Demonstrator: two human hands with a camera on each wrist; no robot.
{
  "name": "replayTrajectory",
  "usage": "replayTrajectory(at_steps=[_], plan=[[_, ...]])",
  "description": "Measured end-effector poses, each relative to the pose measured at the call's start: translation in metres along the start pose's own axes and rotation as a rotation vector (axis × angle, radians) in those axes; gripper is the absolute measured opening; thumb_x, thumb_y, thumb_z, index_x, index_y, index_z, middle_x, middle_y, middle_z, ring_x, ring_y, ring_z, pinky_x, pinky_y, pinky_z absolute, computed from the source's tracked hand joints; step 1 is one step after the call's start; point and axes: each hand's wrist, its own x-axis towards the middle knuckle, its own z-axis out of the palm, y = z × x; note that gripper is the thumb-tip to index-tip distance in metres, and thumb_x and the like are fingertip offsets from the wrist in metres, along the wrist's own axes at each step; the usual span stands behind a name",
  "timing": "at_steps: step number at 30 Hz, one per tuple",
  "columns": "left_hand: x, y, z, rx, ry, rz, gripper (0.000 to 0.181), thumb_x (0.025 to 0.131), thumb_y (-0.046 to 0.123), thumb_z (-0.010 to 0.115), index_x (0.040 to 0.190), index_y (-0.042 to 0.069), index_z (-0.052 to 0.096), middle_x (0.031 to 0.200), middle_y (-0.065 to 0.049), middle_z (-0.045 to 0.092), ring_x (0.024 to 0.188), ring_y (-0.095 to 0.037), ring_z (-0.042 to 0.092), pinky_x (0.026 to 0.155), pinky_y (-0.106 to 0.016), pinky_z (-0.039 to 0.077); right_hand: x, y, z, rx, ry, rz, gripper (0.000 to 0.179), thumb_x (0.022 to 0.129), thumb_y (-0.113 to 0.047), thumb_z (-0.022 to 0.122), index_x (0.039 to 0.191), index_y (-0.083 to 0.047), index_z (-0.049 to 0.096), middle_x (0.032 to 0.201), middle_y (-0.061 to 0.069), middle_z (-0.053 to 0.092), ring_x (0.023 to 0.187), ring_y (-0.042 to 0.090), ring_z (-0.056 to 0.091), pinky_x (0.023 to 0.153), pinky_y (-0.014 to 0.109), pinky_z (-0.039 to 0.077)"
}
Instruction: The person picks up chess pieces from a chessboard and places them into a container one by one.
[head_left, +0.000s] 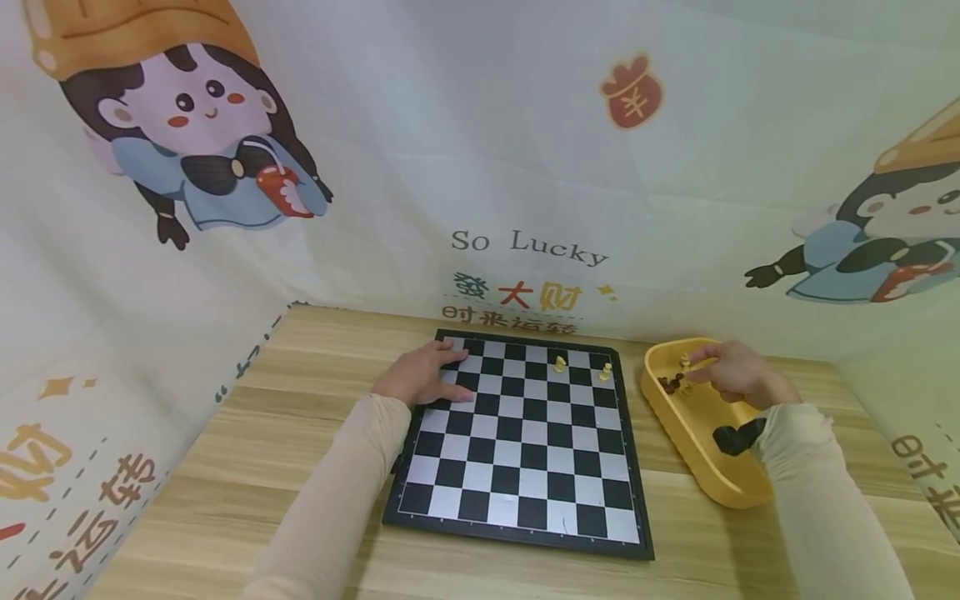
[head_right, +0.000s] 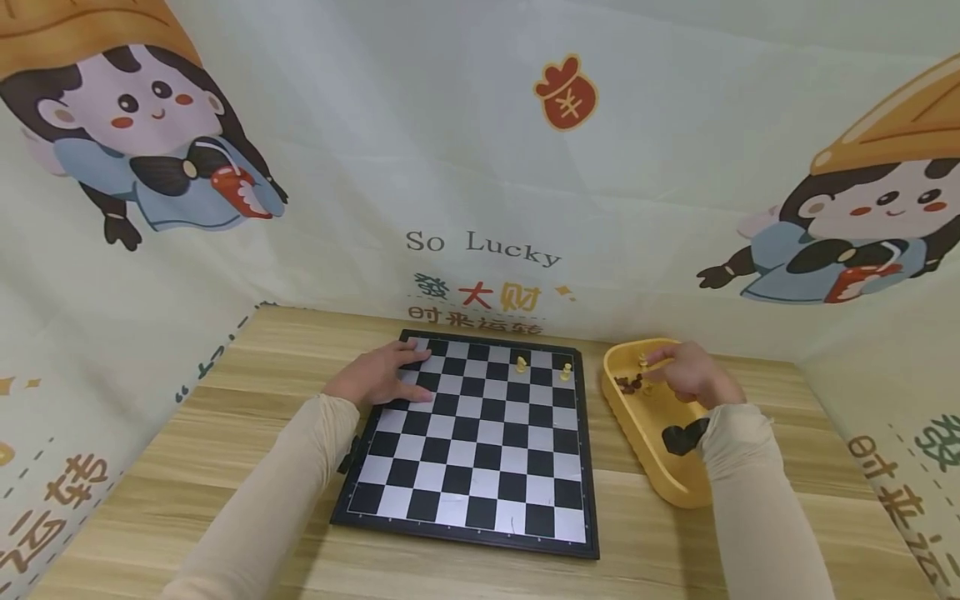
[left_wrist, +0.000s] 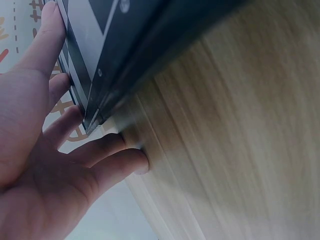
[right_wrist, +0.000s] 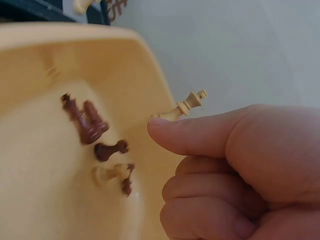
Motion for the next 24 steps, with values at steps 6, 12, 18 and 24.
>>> replayTrajectory(at_steps=[6,12,18,24], plan=[[0.001,0.000,0.000,0.007,0.003,0.001,0.084,0.084,0.055,0.078,0.155,0.023,0.045,0.169,-0.009,0.031,0.156,-0.035,0.030,0.125,-0.051,0.033,0.007,0.011,0.003,0.042,-0.022,0.043,0.043,0.101,-0.012,0.059,0.135,0.009,0.043,0.057,-0.013,0.037,0.045,0.001,0.027,0.046,0.019,0.031],[0.001,0.000,0.000,0.002,0.005,-0.002,0.084,0.084,0.055,0.078,0.155,0.023,0.045,0.169,-0.009,0.030,0.156,-0.035,0.030,0.125,-0.051,0.033,0.011,0.018,0.007,0.043,-0.024,0.064,0.033,0.099,-0.008,0.061,0.124,0.008,0.048,0.055,-0.012,0.036,0.045,0.001,0.028,0.045,0.018,0.031],[0.001,0.001,0.001,0.003,-0.004,-0.007,0.085,0.084,0.055,0.078,0.156,0.023,0.045,0.169,-0.009,0.030,0.156,-0.035,0.029,0.126,-0.051,0.032,0.013,0.025,0.009,0.086,-0.023,0.069,0.030,0.098,-0.006,0.061,0.120,0.009,0.048,0.051,-0.013,0.036,0.043,0.000,0.028,0.044,0.017,0.030],[0.001,0.002,0.000,0.006,-0.008,-0.012,0.085,0.084,0.056,0.077,0.156,0.024,0.044,0.169,-0.008,0.029,0.156,-0.034,0.029,0.126,-0.051,0.032,0.013,0.028,0.010,0.084,-0.009,0.065,0.035,0.098,-0.006,0.061,0.125,0.012,0.047,0.051,-0.013,0.037,0.043,0.001,0.029,0.043,0.017,0.031]])
